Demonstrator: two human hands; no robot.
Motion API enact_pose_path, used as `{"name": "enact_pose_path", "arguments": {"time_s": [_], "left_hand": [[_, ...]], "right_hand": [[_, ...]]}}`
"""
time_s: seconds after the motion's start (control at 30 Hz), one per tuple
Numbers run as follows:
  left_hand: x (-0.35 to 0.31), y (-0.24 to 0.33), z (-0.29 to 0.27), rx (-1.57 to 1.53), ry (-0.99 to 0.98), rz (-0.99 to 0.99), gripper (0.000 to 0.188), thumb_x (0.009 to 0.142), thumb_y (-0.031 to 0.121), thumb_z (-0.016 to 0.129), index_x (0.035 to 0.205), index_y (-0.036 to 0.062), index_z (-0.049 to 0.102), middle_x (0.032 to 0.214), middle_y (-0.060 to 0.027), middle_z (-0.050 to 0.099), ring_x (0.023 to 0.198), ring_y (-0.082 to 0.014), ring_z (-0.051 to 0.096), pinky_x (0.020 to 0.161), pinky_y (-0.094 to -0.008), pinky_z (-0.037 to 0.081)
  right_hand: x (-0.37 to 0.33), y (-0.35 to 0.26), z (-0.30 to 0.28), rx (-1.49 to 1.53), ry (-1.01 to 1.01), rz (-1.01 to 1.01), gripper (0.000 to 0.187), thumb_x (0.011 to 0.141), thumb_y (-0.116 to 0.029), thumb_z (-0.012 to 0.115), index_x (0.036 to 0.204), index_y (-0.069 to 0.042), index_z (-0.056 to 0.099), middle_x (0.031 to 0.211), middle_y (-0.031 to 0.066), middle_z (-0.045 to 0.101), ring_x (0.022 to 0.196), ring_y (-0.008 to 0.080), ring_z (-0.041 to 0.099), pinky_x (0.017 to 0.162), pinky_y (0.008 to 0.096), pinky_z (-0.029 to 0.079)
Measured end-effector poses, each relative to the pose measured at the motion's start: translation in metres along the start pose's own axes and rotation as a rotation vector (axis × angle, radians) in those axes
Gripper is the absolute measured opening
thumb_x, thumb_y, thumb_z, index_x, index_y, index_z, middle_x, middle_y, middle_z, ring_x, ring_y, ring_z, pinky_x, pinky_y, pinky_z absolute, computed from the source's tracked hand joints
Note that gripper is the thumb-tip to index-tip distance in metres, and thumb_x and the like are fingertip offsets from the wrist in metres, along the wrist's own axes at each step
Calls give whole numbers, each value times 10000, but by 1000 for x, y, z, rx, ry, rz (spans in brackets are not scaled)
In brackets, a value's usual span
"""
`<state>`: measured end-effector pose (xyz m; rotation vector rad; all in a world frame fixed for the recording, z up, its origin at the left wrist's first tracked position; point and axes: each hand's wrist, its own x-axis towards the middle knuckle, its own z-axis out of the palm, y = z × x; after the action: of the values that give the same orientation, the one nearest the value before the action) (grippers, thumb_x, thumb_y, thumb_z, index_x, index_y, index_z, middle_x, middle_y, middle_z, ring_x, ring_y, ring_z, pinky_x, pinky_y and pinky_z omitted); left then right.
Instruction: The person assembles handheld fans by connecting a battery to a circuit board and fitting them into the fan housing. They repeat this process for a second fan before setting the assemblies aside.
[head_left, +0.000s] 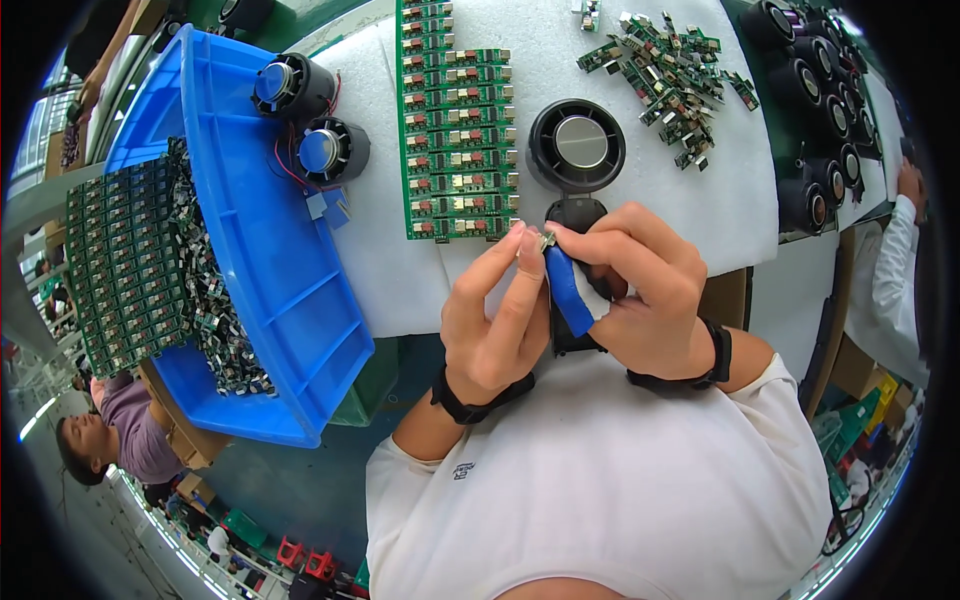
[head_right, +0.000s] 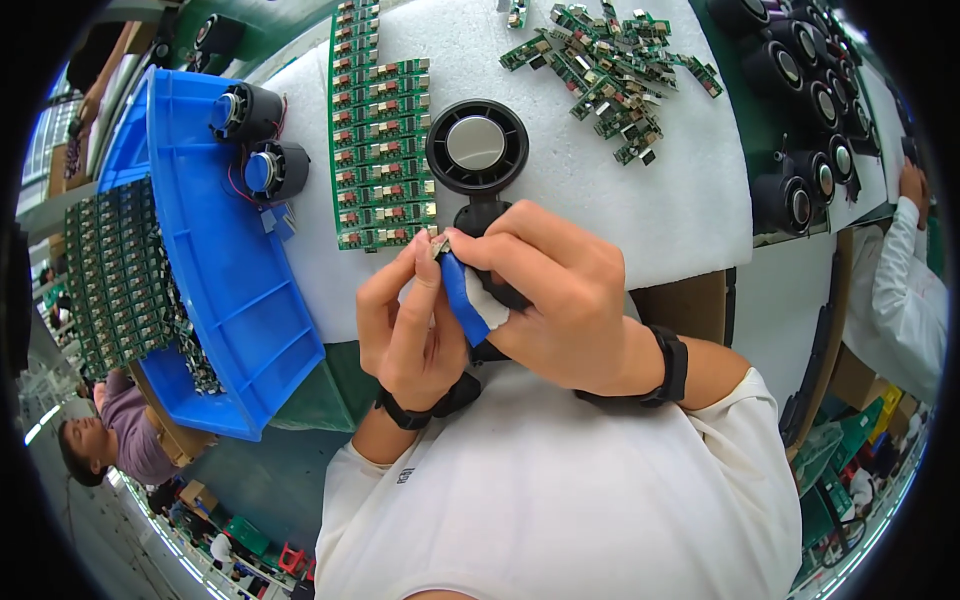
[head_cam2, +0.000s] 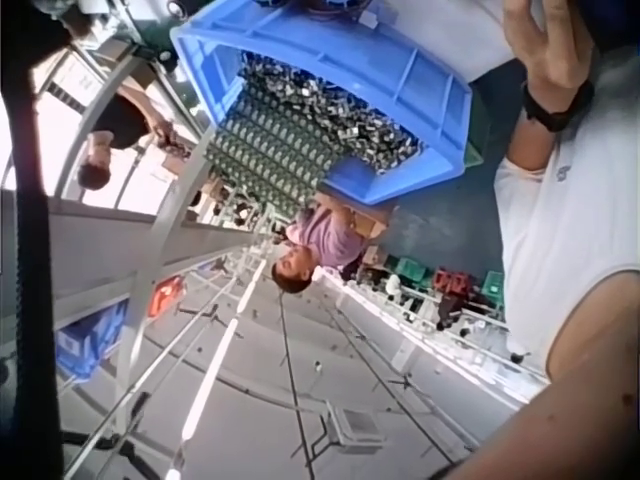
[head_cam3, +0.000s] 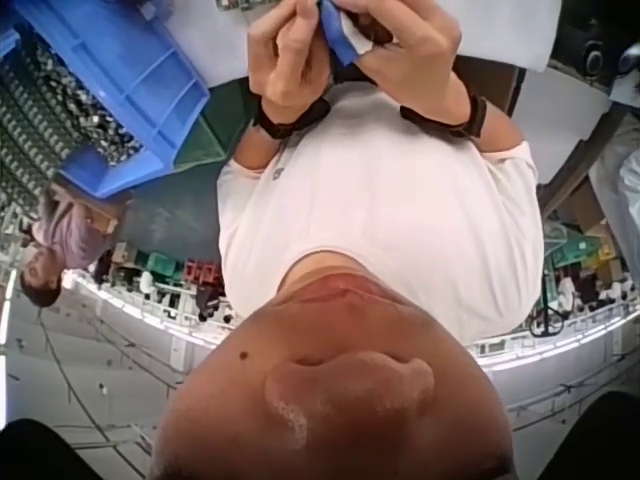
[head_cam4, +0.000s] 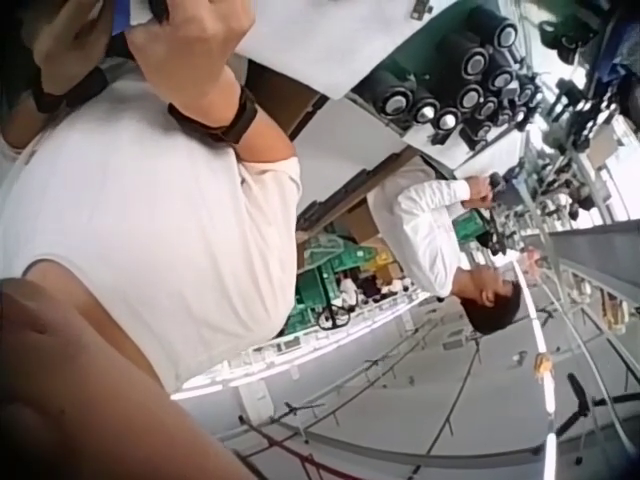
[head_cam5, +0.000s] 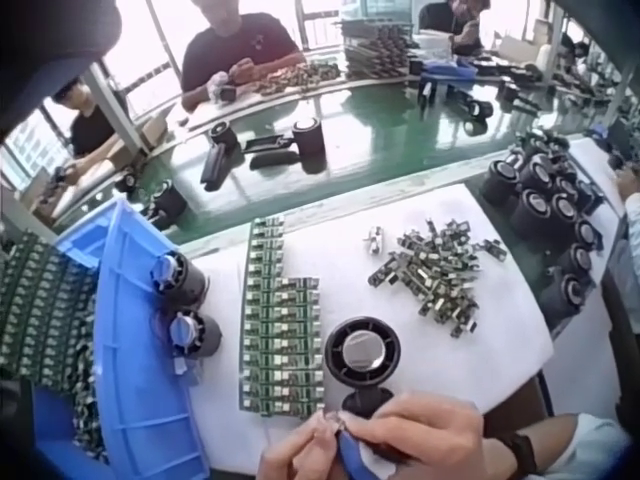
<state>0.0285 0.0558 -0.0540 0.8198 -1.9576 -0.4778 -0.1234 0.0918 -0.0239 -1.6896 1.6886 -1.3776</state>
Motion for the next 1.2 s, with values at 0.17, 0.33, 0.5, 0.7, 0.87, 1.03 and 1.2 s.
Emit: {"name": "enact_pose_path", "arguments": {"time_s": [0.17,0.33,0.5,0.7,0.87,1.03,1.2], "left_hand": [[5,-7,-6,-90,-13,-44,383,792,-171,695,1155,-49,706,1123,-206,689,956,-318,726,812,-347,606],[29,1,-23,-191,-28,-116,370,824,-168,704,1169,-33,708,1105,-200,694,955,-285,725,819,-315,596],[51,1,-15,-314,-1,-221,349,829,-167,701,1148,-25,711,1095,-185,700,966,-236,717,817,-301,587],[82,-2,4,-572,128,-354,500,829,-67,749,1307,6,622,1248,-196,626,1046,-296,691,852,-352,577],[106,-1,17,-169,-75,-168,517,865,-3,725,1350,-9,547,1342,-241,546,1252,-390,558,1041,-443,476],[97,-9,63,161,-344,12,428,877,70,670,1281,-29,569,1353,-239,519,1347,-429,416,1144,-488,344],[103,-25,58,168,-509,49,416,826,17,613,1238,-32,581,1282,-213,542,1271,-386,471,1108,-470,378]], "right_hand": [[7,3,-11,-27,-96,-86,402,716,45,801,1106,-37,746,812,26,586,618,95,526,505,236,401],[65,2,-35,-305,-77,-231,540,760,-17,798,1285,-54,673,923,80,640,765,169,610,613,267,490],[111,6,-55,-365,-263,-300,508,861,-78,750,1352,-53,620,1051,124,675,912,177,663,700,275,532],[171,33,-69,101,-689,256,345,937,-188,686,1252,-47,688,1042,125,715,830,192,672,750,315,543],[271,128,-108,-201,-299,149,389,905,-150,675,1277,-39,658,1119,104,704,920,156,696,732,254,518],[329,187,-100,-814,-163,270,451,829,-93,619,1277,-50,650,1182,154,679,1005,315,687,863,378,535],[354,98,1,-919,-236,-270,453,793,-78,621,1245,-69,655,1269,162,597,1075,367,635,937,452,509]]}}
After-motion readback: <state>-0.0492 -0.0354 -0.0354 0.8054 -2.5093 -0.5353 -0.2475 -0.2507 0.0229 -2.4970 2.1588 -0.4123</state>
